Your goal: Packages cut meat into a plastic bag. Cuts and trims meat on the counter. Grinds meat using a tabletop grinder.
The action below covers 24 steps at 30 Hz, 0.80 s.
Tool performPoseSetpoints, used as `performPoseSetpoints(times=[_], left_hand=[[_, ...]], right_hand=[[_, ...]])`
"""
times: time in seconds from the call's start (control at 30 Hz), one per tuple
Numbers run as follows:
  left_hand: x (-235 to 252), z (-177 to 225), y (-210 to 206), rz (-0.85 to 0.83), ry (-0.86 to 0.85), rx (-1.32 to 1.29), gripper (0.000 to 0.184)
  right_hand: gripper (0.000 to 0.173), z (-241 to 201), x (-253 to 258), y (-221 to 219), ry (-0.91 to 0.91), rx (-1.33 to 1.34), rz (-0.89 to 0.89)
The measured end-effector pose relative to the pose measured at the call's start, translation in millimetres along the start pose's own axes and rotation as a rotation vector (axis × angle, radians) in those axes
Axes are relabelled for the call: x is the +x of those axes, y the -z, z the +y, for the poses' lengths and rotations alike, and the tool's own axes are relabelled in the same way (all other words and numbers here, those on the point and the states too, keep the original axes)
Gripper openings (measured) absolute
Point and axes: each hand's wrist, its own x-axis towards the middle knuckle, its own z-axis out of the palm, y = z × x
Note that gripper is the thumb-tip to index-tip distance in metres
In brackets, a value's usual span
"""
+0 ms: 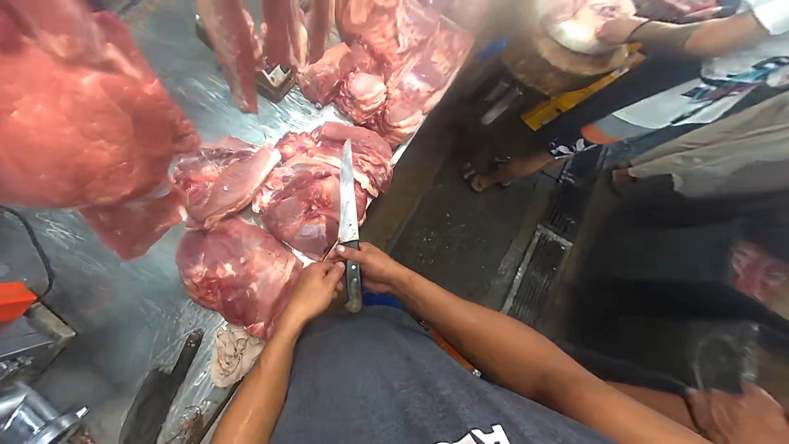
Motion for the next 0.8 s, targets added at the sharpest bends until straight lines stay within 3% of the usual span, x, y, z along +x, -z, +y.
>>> performPoseSetpoints(times=[0.23, 0.33, 0.4, 0.5, 0.57, 0.8], left_hand=[[153.1, 19.0, -62.9, 0.420, 0.338, -0.742, 0.031], [199.7, 35.9, -81.4, 0.719, 0.396, -0.670, 0.023], [217.8, 41.7, -78.2, 0.840, 0.488, -0.510, 0.028], [238.5, 43.6, -69.1, 0.902, 0.629, -0.279, 0.040], [239.4, 41.9, -67.7, 0.894, 0.642, -0.263, 0.041], [208.0, 18.5, -79.6, 0.971, 0.424, -0.463, 0.030]], right_hand=[[0.029, -63.2, -1.6, 168.6, -0.016, -0.570, 0.339], [0.030, -74.6, -8.5, 219.9, -0.070, -0.651, 0.421], [0.029, -76.5, -15.3, 242.0, -0.080, -0.648, 0.451], [0.027, -76.4, -19.9, 263.0, -0.085, -0.645, 0.463], [0.028, -73.9, -16.9, 268.3, -0.114, -0.709, 0.429], [0.046, -60.6, 30.0, 243.3, -0.146, -1.182, 0.121]])
